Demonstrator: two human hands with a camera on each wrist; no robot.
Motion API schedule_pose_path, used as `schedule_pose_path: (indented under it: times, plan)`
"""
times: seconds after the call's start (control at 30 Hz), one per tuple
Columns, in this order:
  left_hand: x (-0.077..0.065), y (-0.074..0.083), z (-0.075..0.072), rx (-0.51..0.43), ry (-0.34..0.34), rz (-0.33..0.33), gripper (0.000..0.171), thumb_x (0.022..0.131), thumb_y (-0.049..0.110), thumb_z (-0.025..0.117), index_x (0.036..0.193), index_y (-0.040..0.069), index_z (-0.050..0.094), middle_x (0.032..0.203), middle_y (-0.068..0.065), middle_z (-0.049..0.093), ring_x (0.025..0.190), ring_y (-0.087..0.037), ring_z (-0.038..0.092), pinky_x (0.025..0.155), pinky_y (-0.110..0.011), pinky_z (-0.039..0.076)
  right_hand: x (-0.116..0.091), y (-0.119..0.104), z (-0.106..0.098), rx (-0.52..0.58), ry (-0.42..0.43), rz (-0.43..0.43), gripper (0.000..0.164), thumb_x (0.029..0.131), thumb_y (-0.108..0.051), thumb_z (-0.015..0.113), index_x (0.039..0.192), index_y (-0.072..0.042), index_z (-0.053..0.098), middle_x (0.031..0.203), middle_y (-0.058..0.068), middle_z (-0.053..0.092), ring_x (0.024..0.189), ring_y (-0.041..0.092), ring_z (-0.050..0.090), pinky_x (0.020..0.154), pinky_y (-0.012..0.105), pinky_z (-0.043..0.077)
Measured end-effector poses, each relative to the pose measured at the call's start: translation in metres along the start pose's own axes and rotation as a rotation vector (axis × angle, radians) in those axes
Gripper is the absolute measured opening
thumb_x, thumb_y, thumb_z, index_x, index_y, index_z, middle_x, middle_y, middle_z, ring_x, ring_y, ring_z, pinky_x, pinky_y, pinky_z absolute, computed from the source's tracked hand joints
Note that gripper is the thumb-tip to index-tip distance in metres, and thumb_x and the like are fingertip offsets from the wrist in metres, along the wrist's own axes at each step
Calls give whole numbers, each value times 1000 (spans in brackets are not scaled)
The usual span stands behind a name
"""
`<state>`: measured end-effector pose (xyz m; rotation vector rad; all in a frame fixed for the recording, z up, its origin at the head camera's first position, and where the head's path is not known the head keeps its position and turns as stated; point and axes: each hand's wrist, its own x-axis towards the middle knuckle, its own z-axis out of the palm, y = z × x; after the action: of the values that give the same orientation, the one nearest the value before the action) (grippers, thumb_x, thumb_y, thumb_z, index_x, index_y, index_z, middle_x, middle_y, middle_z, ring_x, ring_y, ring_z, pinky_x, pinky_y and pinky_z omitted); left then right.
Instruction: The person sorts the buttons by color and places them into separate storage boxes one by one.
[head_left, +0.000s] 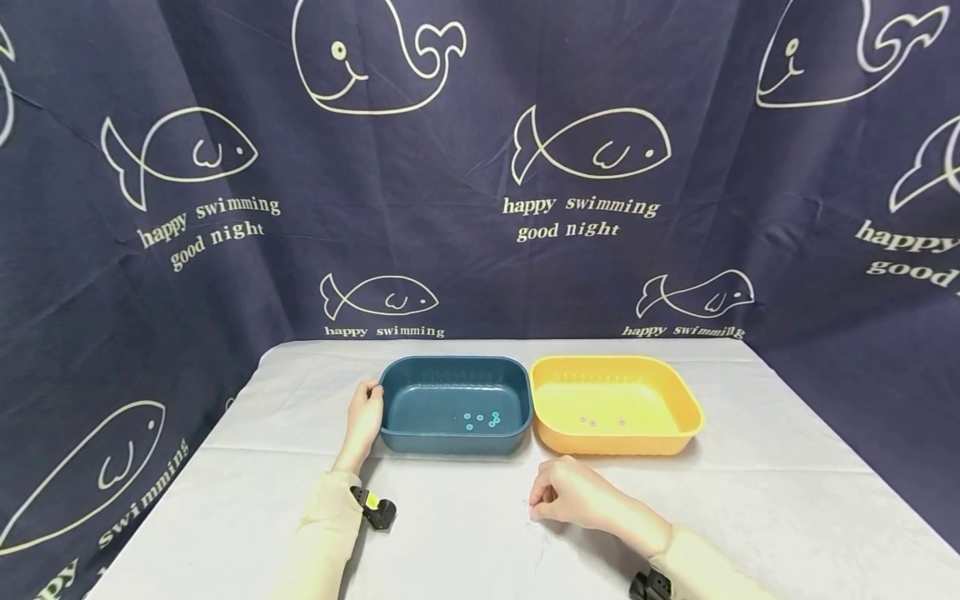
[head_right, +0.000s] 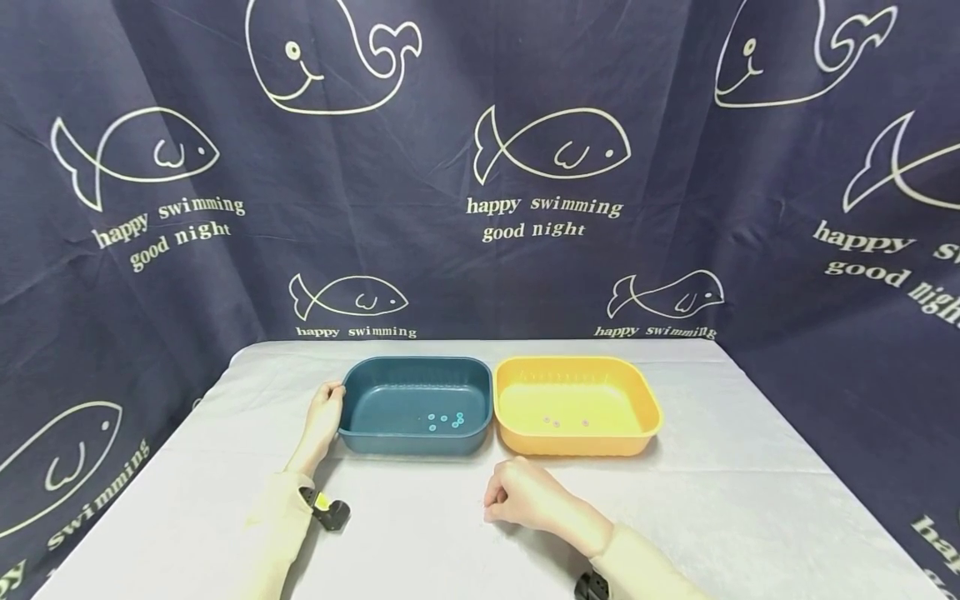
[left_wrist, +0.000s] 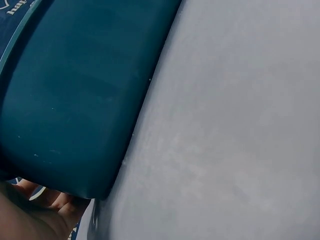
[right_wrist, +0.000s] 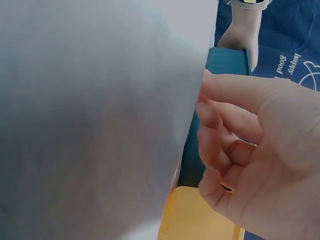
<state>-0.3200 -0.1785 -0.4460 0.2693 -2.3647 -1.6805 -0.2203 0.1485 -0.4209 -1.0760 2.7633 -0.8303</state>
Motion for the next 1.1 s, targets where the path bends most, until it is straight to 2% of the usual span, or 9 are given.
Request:
schedule_pose_path:
  times: [0.13, 0.33, 0.8, 1.1]
  plan:
    - [0, 0, 0, -6, -2, 2, 39, 98, 16, 32, 129, -6, 43, 134, -26, 44, 128, -38, 39, 108, -50, 29, 0, 0, -1, -9, 38, 2, 4, 74, -17, 75, 75, -13, 73, 67, -12, 54, 62, -5, 45, 63, 16, 39]
    - [0, 0, -1, -8, -3, 0, 40, 98, 16, 32, 130, -7, 42, 135, -26, 43, 129, -39, 38, 109, -51, 28, 1, -2, 0, -8, 100, 7, 7, 73, -16, 77, 76, -11, 72, 66, -10, 54, 59, -5, 44, 56, 15, 41]
    - [-1, 2, 0, -19, -1, -11, 39, 99, 17, 33, 128, -6, 43, 135, -25, 44, 128, -37, 39, 109, -49, 29, 3, -7, -10, -26, 261, -67, 6, 75, -20, 77, 77, -16, 73, 68, -10, 54, 63, 2, 48, 56, 15, 40]
    - [-1, 2, 0, -17, 0, -18, 39, 99, 17, 33, 129, -6, 43, 136, -25, 43, 129, -37, 38, 109, -49, 28, 7, -8, -17, -65, 309, -54, 8, 75, -19, 77, 81, -17, 73, 67, -12, 52, 65, 1, 48, 57, 15, 42]
